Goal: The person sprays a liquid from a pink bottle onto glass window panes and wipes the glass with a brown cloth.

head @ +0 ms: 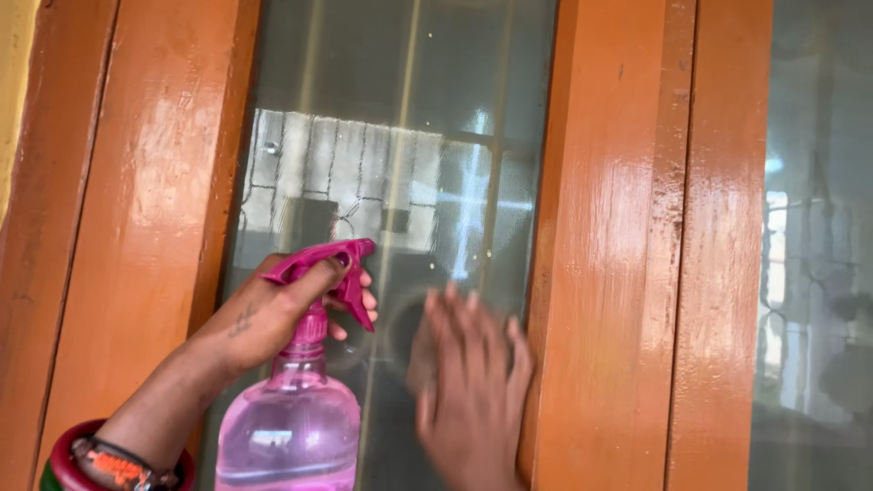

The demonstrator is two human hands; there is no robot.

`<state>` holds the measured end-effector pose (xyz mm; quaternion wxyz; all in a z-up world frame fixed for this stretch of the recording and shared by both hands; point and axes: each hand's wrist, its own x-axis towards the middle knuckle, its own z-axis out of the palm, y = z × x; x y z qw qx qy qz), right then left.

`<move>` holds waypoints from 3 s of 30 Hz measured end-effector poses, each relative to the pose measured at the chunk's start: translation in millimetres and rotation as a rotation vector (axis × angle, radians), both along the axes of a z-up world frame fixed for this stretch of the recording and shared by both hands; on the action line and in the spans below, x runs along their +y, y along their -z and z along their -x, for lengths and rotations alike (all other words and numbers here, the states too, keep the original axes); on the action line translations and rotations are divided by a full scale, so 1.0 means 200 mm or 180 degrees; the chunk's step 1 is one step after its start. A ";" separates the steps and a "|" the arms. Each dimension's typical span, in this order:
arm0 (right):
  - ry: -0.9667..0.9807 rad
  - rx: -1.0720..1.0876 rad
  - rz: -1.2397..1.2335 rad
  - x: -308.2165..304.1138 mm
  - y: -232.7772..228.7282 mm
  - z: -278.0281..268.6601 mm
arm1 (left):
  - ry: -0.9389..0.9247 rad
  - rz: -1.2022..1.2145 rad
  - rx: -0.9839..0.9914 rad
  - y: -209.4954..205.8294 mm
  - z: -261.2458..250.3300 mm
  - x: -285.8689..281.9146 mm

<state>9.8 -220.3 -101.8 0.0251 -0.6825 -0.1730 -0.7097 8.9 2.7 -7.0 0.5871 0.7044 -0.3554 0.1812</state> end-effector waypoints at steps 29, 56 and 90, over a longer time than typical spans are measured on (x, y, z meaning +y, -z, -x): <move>0.0276 -0.0308 -0.0348 0.08 -1.73 -0.09 | 0.0053 0.0044 -0.0373 -1.05 -0.05 0.19; 0.0269 -0.0650 -0.0137 0.27 -1.99 -0.22 | -0.0452 0.0090 -0.0189 -1.28 0.12 0.52; 0.0591 -0.1204 -0.0741 0.19 -2.29 -0.33 | -0.0054 0.0369 -0.0389 -1.31 0.04 0.54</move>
